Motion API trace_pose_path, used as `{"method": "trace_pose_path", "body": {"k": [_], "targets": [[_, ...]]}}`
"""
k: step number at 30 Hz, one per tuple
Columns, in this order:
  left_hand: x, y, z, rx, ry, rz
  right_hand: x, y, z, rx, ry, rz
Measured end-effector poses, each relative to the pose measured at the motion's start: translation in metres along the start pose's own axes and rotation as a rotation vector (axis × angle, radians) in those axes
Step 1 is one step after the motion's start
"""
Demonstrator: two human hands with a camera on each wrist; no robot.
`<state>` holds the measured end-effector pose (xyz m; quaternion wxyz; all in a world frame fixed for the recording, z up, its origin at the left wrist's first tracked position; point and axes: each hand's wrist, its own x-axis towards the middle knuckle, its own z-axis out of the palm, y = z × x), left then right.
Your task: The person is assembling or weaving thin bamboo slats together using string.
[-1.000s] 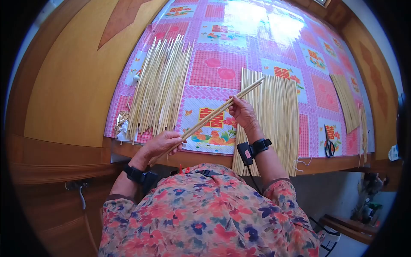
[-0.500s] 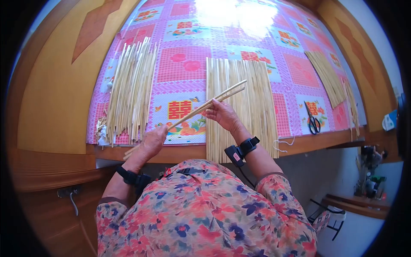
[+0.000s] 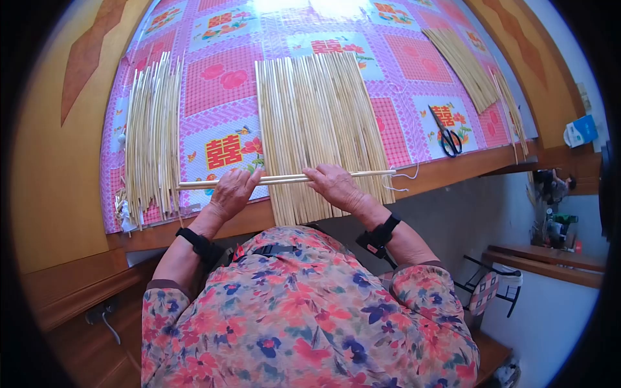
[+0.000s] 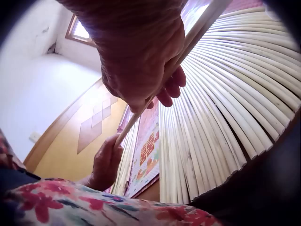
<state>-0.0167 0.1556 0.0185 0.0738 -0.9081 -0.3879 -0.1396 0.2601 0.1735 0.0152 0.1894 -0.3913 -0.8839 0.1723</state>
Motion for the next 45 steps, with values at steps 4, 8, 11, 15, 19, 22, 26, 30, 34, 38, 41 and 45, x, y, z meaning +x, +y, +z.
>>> {"method": "trace_pose_path", "body": {"k": [4, 8, 11, 15, 19, 22, 26, 30, 34, 38, 41, 45], "targets": [[0.012, 0.012, 0.02, -0.102, -0.073, -0.047, -0.015, 0.016, 0.012, -0.063, 0.088, 0.088], [0.009, 0.016, 0.043, -0.154, -0.049, -0.012, -0.034, 0.02, 0.029, -0.1, 0.097, 0.106], [0.005, 0.025, 0.046, -0.161, -0.153, -0.007, -0.044, 0.027, 0.037, -0.08, 0.141, 0.068], [-0.004, 0.035, 0.058, -0.202, -0.198, -0.058, -0.053, 0.031, 0.039, -0.082, 0.123, 0.039], [-0.008, 0.044, 0.054, -0.202, -0.144, -0.074, -0.054, 0.029, 0.038, -0.092, 0.118, -0.005], [-0.006, 0.05, 0.047, -0.25, -0.204, -0.107, -0.057, 0.03, 0.037, -0.069, 0.129, 0.001], [-0.007, 0.053, 0.05, -0.26, -0.305, -0.063, -0.068, 0.028, 0.029, -0.047, 0.081, 0.006], [-0.017, 0.054, 0.053, -0.237, -0.191, -0.077, -0.074, 0.036, 0.027, -0.087, 0.05, -0.026], [-0.027, 0.047, 0.039, -0.19, -0.113, -0.099, -0.079, 0.036, 0.018, -0.11, 0.021, -0.009], [-0.046, 0.046, 0.03, -0.23, -0.132, -0.144, -0.083, 0.038, 0.017, -0.112, 0.001, -0.019], [-0.056, 0.049, 0.024, -0.294, -0.114, -0.14, -0.084, 0.04, 0.017, -0.14, 0.015, -0.054], [-0.059, 0.053, 0.021, -0.338, -0.061, -0.121, -0.086, 0.038, 0.016, -0.133, 0.013, -0.061]]}}
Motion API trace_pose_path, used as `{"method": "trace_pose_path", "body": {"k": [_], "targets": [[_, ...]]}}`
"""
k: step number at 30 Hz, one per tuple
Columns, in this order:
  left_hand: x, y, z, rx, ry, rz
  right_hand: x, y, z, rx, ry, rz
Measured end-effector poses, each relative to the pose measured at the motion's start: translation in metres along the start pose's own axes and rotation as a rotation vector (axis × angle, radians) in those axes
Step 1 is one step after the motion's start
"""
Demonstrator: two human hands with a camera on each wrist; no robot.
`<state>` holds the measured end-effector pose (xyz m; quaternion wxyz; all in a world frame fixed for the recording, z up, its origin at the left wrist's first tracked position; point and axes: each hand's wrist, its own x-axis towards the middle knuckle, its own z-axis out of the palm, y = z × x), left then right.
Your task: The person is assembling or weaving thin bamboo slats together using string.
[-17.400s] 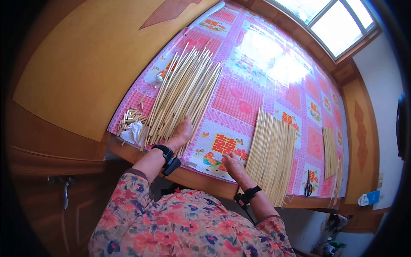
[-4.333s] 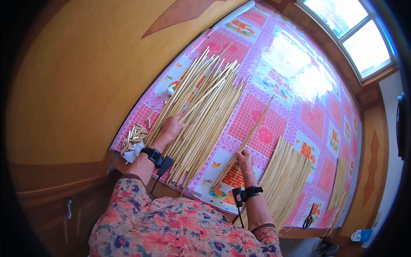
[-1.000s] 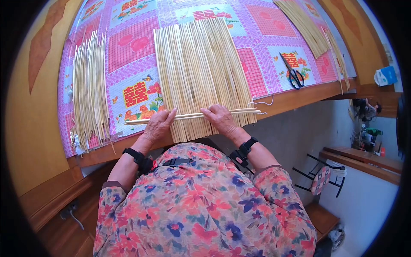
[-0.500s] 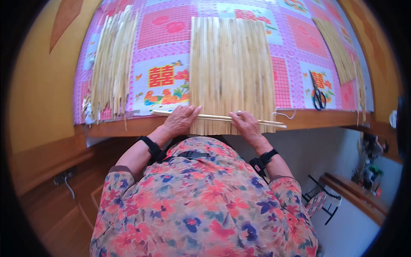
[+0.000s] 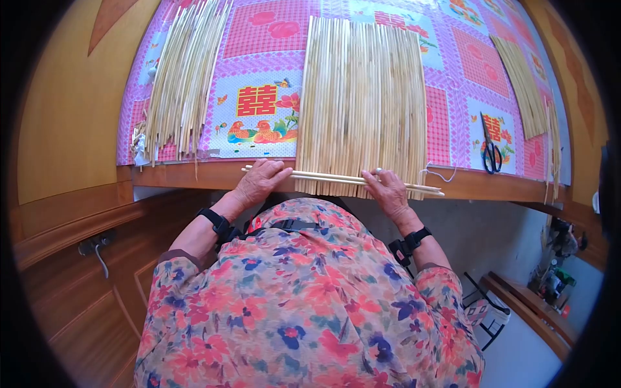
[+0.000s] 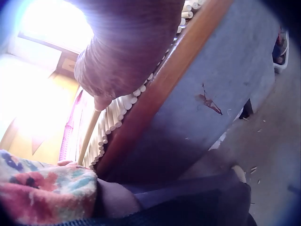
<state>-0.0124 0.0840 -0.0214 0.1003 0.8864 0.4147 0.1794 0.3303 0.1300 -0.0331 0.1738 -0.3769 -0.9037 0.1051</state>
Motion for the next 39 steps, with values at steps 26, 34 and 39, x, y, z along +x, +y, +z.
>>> {"method": "trace_pose_path", "body": {"k": [26, 34, 39], "targets": [[0.0, 0.011, -0.003, -0.095, -0.072, 0.046, -0.016, -0.002, 0.004, -0.003, 0.082, -0.045], [0.076, -0.003, -0.015, 0.142, -0.078, 0.043, -0.003, -0.002, 0.002, -0.041, 0.051, -0.094], [0.115, -0.027, 0.029, 0.146, -0.269, -0.029, 0.006, -0.001, 0.007, -0.048, 0.049, -0.07]]}}
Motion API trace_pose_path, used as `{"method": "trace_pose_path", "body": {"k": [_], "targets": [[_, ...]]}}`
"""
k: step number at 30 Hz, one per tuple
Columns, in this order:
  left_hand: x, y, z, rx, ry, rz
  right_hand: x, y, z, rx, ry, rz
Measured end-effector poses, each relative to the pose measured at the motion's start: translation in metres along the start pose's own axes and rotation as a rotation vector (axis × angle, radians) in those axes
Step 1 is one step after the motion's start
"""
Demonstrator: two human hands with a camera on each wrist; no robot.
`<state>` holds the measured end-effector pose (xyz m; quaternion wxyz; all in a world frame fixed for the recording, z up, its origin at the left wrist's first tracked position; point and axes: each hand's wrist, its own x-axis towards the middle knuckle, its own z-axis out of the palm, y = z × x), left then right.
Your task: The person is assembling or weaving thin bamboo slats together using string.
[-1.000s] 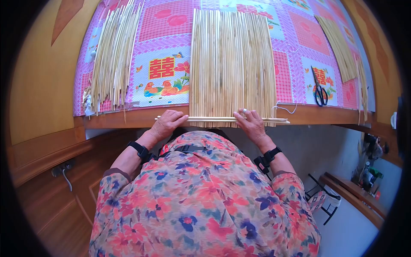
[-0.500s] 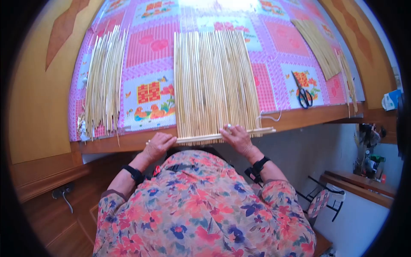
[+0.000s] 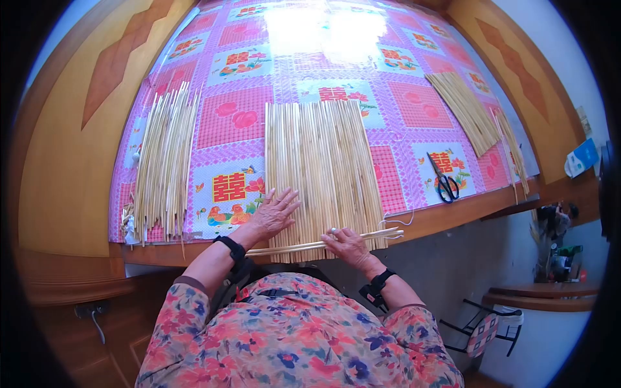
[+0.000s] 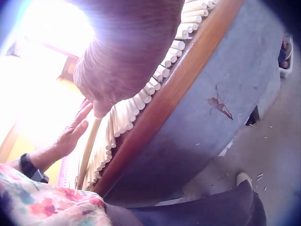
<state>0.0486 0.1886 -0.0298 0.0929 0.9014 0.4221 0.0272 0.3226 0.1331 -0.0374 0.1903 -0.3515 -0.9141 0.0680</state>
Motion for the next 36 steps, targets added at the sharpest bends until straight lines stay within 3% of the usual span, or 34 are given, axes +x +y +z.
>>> {"method": "trace_pose_path", "body": {"k": [2, 11, 36], "targets": [[0.007, -0.007, 0.006, -0.002, -0.083, -0.033, -0.001, -0.002, -0.003, 0.01, -0.006, 0.018], [0.002, -0.014, 0.009, -0.049, -0.105, -0.05, -0.002, -0.003, 0.0, 0.042, 0.011, 0.054], [0.005, -0.011, -0.002, -0.045, -0.047, -0.087, -0.005, -0.003, -0.002, 0.051, -0.002, 0.041]]}}
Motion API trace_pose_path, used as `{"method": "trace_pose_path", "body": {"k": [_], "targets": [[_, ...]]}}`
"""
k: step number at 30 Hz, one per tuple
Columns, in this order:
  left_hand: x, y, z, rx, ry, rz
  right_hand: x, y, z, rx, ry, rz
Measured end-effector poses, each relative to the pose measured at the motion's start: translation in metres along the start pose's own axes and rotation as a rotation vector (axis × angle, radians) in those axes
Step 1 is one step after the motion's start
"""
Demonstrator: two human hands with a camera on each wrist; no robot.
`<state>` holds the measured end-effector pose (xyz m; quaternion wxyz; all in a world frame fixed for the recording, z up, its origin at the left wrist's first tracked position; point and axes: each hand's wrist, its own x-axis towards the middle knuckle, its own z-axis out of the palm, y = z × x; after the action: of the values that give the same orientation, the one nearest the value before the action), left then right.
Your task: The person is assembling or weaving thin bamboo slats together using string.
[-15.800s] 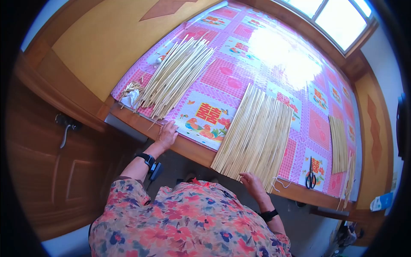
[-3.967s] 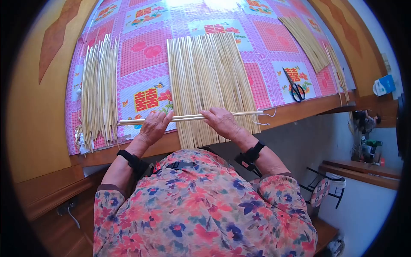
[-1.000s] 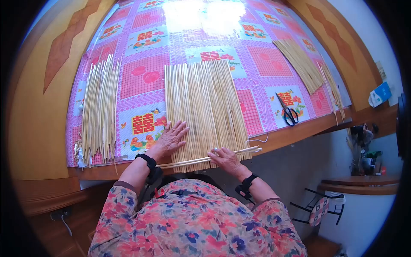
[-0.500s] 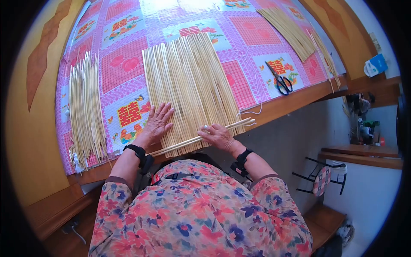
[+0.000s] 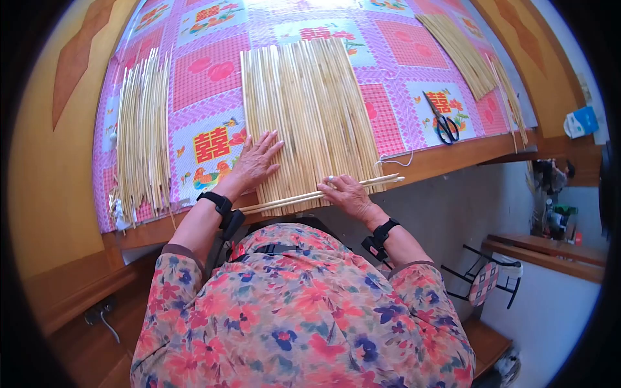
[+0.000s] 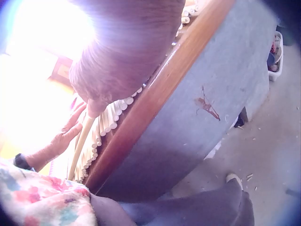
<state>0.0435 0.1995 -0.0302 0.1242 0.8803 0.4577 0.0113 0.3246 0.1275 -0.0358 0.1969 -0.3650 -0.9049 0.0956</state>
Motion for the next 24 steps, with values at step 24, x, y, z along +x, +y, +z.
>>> {"method": "trace_pose_path", "body": {"k": [24], "targets": [[-0.057, 0.015, -0.001, -0.069, 0.119, 0.153, 0.043, 0.029, 0.009, -0.066, 0.059, 0.074]]}}
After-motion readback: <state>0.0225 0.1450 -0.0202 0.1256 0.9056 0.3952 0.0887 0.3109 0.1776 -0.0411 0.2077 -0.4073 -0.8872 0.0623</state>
